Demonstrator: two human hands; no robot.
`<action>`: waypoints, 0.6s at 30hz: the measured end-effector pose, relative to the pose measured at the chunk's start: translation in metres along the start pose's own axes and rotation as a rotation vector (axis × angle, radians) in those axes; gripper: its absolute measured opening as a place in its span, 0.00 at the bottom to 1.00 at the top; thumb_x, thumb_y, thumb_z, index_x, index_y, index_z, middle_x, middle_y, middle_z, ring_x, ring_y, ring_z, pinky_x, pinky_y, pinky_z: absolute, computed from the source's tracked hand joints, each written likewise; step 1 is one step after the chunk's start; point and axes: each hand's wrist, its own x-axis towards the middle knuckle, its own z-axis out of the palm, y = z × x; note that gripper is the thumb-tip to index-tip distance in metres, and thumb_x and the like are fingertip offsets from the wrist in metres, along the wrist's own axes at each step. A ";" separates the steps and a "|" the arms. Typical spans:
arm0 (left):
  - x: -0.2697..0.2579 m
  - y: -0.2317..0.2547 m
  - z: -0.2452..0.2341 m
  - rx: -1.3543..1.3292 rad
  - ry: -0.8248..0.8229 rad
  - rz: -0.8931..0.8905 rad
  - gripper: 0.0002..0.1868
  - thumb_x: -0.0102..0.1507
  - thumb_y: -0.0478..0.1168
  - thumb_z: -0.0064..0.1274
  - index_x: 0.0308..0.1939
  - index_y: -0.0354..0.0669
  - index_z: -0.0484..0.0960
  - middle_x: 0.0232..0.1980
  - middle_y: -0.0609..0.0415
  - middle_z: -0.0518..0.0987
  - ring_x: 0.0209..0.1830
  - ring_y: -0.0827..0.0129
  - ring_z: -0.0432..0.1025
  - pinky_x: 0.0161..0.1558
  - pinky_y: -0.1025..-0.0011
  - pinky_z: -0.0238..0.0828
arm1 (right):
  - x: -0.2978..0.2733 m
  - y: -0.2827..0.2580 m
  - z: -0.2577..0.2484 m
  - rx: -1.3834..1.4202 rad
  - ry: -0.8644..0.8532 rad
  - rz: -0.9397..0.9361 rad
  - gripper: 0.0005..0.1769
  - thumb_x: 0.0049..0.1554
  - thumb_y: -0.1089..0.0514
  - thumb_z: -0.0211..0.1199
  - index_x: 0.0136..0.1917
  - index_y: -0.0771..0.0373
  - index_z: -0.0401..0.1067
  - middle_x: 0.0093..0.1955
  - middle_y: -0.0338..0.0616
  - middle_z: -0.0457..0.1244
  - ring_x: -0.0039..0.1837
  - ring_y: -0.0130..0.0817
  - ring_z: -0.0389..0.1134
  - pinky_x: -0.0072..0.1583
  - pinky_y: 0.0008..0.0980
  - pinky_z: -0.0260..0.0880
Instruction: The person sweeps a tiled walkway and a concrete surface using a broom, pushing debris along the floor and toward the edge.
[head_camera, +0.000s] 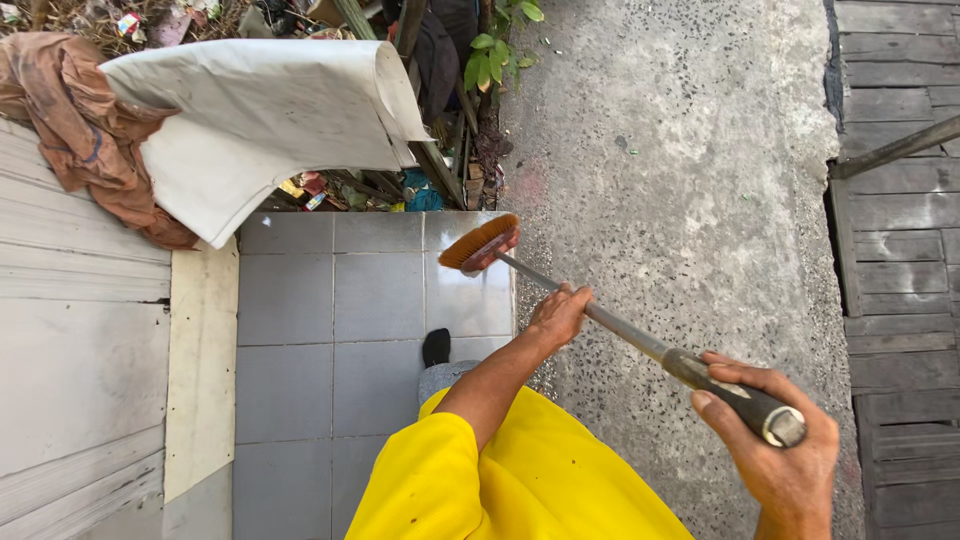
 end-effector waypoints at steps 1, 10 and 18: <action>0.001 0.007 0.002 -0.002 0.001 0.000 0.09 0.67 0.32 0.46 0.51 0.47 0.74 0.54 0.34 0.73 0.52 0.39 0.75 0.53 0.47 0.74 | -0.002 -0.001 -0.007 0.006 0.015 0.021 0.13 0.48 0.68 0.71 0.49 0.69 0.76 0.55 0.61 0.71 0.62 0.47 0.74 0.57 0.44 0.77; -0.040 0.009 -0.060 0.068 0.086 0.247 0.13 0.60 0.35 0.54 0.48 0.47 0.71 0.51 0.47 0.77 0.49 0.43 0.76 0.56 0.47 0.70 | -0.005 -0.024 -0.022 -0.123 -0.088 -0.177 0.10 0.53 0.69 0.68 0.49 0.69 0.72 0.55 0.63 0.69 0.68 0.51 0.71 0.65 0.48 0.71; -0.104 -0.130 -0.149 0.168 0.419 -0.059 0.06 0.62 0.35 0.53 0.42 0.49 0.77 0.53 0.46 0.81 0.50 0.45 0.77 0.46 0.49 0.75 | 0.034 -0.079 0.100 -0.048 -0.378 -0.095 0.14 0.46 0.70 0.69 0.48 0.69 0.77 0.54 0.63 0.71 0.66 0.53 0.73 0.65 0.53 0.70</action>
